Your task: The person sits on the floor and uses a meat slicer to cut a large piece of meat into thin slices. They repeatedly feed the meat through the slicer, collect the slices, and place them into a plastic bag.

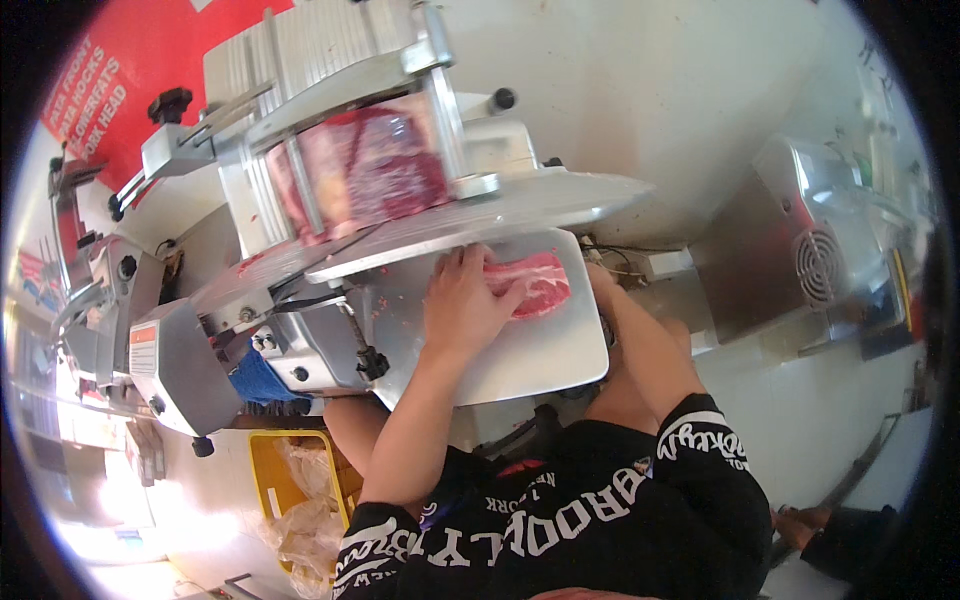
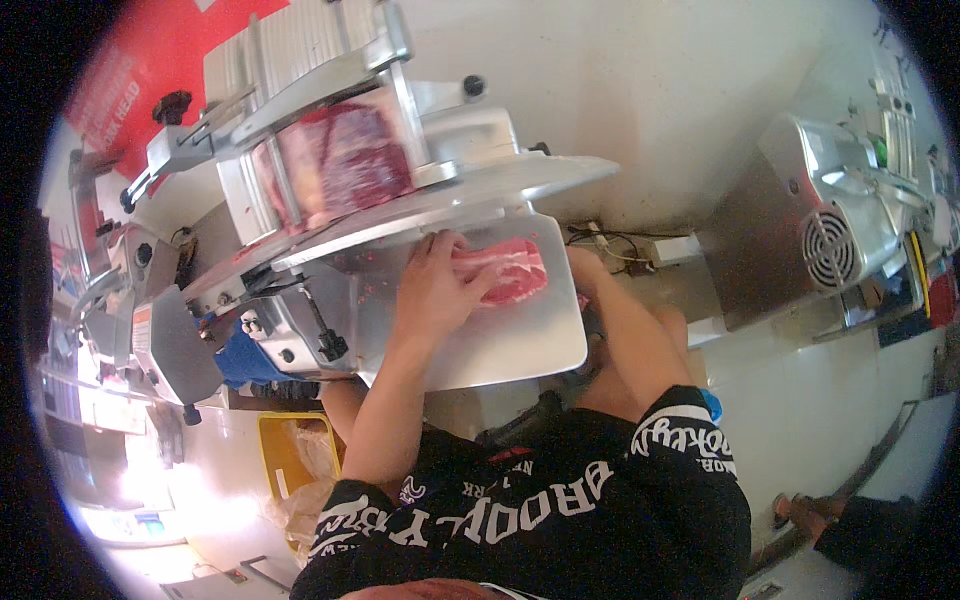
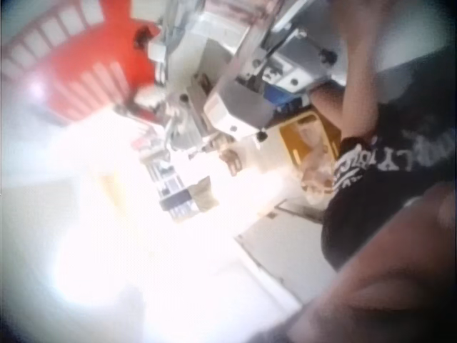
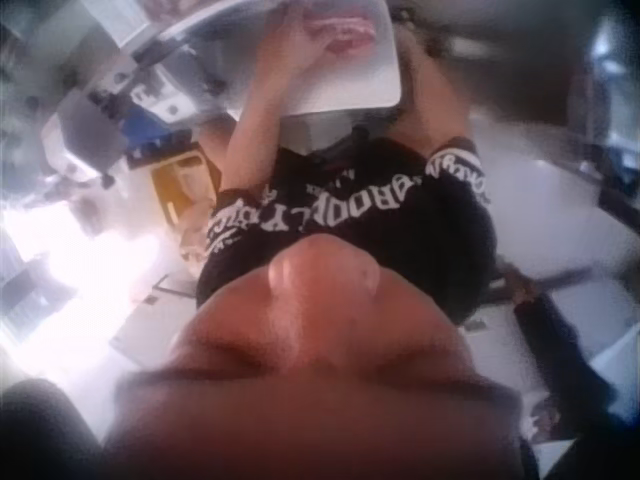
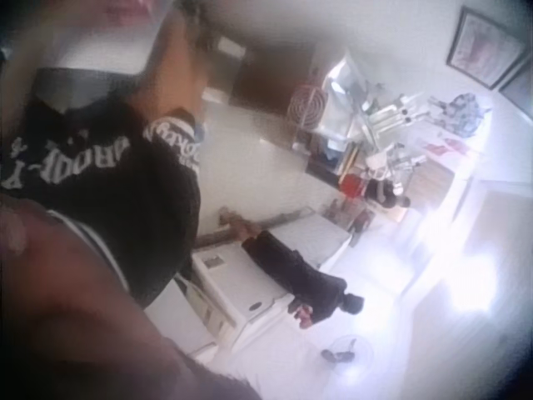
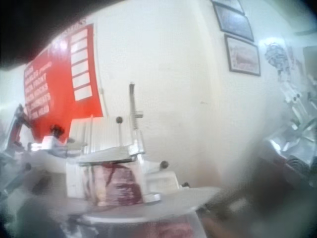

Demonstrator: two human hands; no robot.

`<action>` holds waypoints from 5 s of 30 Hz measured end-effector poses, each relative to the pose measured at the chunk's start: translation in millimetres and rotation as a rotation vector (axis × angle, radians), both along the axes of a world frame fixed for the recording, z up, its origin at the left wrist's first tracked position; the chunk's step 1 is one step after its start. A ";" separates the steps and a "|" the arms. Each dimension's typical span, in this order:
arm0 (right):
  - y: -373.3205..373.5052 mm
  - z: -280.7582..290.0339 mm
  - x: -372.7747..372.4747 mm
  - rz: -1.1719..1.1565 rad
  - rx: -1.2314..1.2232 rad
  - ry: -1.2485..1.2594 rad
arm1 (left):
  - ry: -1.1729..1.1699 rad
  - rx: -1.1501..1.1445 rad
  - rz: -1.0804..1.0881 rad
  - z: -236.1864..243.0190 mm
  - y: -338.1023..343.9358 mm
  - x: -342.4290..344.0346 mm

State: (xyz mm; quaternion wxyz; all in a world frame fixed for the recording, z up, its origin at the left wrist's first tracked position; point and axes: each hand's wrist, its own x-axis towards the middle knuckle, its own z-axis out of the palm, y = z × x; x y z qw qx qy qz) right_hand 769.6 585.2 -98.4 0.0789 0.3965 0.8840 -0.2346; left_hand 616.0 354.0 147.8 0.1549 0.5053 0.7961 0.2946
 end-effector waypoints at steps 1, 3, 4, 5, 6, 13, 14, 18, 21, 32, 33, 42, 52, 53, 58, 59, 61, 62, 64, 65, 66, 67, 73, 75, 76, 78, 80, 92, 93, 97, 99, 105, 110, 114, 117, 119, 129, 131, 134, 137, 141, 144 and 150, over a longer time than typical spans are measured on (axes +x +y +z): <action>-6.0 -2.5 1.3 -0.032 0.030 -0.015 | 0.196 -0.099 0.075 0.3 5.8 9.6; -20.0 -6.3 7.8 -0.093 0.072 -0.041 | 0.414 -0.183 0.167 -1.2 12.9 18.4; -30.2 -5.0 12.7 -0.120 0.086 -0.046 | 0.431 -0.174 0.186 -10.1 11.2 18.6; -32.9 -1.1 14.8 -0.129 0.085 -0.036 | 0.447 -0.163 0.198 -18.7 8.4 17.8; -38.0 8.4 20.2 -0.131 0.073 -0.015 | 0.480 -0.107 0.181 -28.2 5.7 15.8; -81.8 26.9 31.3 -0.377 -0.227 0.801 | 0.523 -0.134 -0.114 -52.8 -17.7 -4.5; -83.6 38.5 30.1 -0.436 -0.374 0.866 | 0.557 -0.090 -0.102 -68.5 -21.2 -15.6; -121.4 125.5 70.5 -0.561 -0.958 1.211 | 0.611 -0.030 -0.132 -61.4 -17.8 -4.6; -130.6 140.2 97.2 -0.430 -1.063 1.281 | 0.548 -0.037 -0.278 -52.0 -5.0 35.7; -174.5 184.3 252.2 -0.721 -0.437 1.279 | 0.340 0.422 -0.723 -51.7 12.7 196.0; -181.1 193.5 275.4 -0.687 -0.281 1.219 | 0.317 0.513 -0.749 -52.0 12.7 208.7; -305.5 285.9 414.8 -0.962 0.390 0.877 | -0.202 0.363 -1.024 -168.5 21.0 360.5; -301.4 184.7 431.1 -0.943 0.111 0.470 | -0.421 -0.069 -0.758 -243.0 46.5 364.1; -293.8 163.5 430.0 -0.907 0.043 0.432 | -0.592 0.010 -0.729 -248.5 48.3 359.9; -276.8 -29.4 463.3 -0.996 -0.138 0.327 | -0.920 -0.168 -0.729 -241.2 54.5 353.9; -281.8 -79.7 469.5 -1.111 -0.038 0.261 | -0.964 -0.203 -0.712 -239.6 52.5 357.8; -288.7 -131.9 465.1 -1.296 0.119 0.203 | -0.805 -0.144 -0.761 -248.4 46.8 357.1; -290.1 -131.0 455.9 -1.363 0.192 0.210 | -0.723 -0.106 -0.780 -256.0 46.9 355.4; -299.3 -125.9 434.2 -1.451 0.332 0.188 | -0.782 -0.008 -0.781 -261.9 48.3 354.9; -302.7 -124.9 424.6 -1.479 0.404 0.165 | -0.827 -0.035 -0.763 -252.9 51.1 355.5; -308.0 -120.7 414.2 -1.513 0.481 0.141 | -0.872 -0.063 -0.754 -237.6 52.2 356.5; -312.8 -113.5 402.9 -1.511 0.513 0.050 | -0.902 -0.155 -0.715 -227.3 53.9 354.7; -314.1 -111.4 361.5 -1.406 0.485 0.027 | -1.049 -0.137 -0.714 -242.1 53.4 359.4; -307.4 -116.8 357.0 -1.658 0.385 -0.043 | -1.008 -0.159 -0.726 -234.4 51.8 358.8; -301.6 -120.6 360.2 -1.806 0.281 -0.070 | -0.987 -0.171 -0.733 -228.8 51.2 357.8; -290.8 -127.5 369.2 -1.930 0.142 -0.063 | -0.947 -0.225 -0.754 -226.6 50.6 355.0; -286.9 -135.5 386.0 -1.882 0.081 -0.001 | -0.957 -0.234 -0.759 -227.3 51.5 354.7; -295.7 -113.3 393.5 -2.006 0.034 0.095 | -0.997 -0.197 -0.767 -237.7 54.6 351.9; -300.7 -112.4 399.1 -2.031 -0.003 0.077 | -0.984 -0.196 -0.783 -240.2 56.0 350.8; -340.9 -130.9 435.9 -1.975 0.124 -0.010 | -0.900 -0.102 -0.822 -253.8 53.7 355.5; -343.8 -101.0 435.0 -1.998 0.005 0.013 | -0.851 -0.123 -0.862 -256.8 53.7 354.0; -361.5 -133.5 449.9 -2.035 0.158 0.161 | -0.814 -0.214 -0.940 -256.3 49.3 359.6; -364.0 -139.7 462.4 -2.131 -0.039 0.083 | -0.760 -0.205 -0.981 -258.8 48.6 359.3; -367.0 -123.4 473.7 -2.157 -0.456 0.708 | -0.742 -0.208 -0.945 -257.2 50.5 356.6; -370.4 -116.6 457.5 -2.159 -0.351 1.117 | -0.779 -0.227 -0.901 -248.2 52.8 354.3; -375.0 -109.6 448.5 -2.111 -0.268 1.271 | -0.799 -0.224 -0.889 -248.0 53.3 353.2; -345.5 -150.3 416.1 -2.330 -0.077 0.623 | -0.828 -0.150 -0.886 -252.4 50.9 347.7; -340.6 -143.1 417.5 -2.297 -0.068 0.748 | -0.824 -0.152 -0.879 -250.2 52.1 348.3; -355.2 -176.7 438.3 -2.240 0.087 0.686 | -0.834 -0.171 -0.864 -255.8 49.8 351.2; -366.0 -195.0 448.5 -2.208 0.223 0.681 | -0.829 -0.173 -0.890 -253.7 50.3 353.8; -340.8 -156.2 415.5 -2.096 0.271 0.869 | -0.790 -0.146 -0.873 -262.3 54.4 349.4; -355.8 -174.6 434.5 -1.925 0.483 0.824 | -0.808 -0.156 -0.911 -248.4 48.5 357.0; -360.8 -121.7 464.8 -1.932 0.080 0.787 | -0.814 -0.172 -0.871 -258.1 53.4 350.9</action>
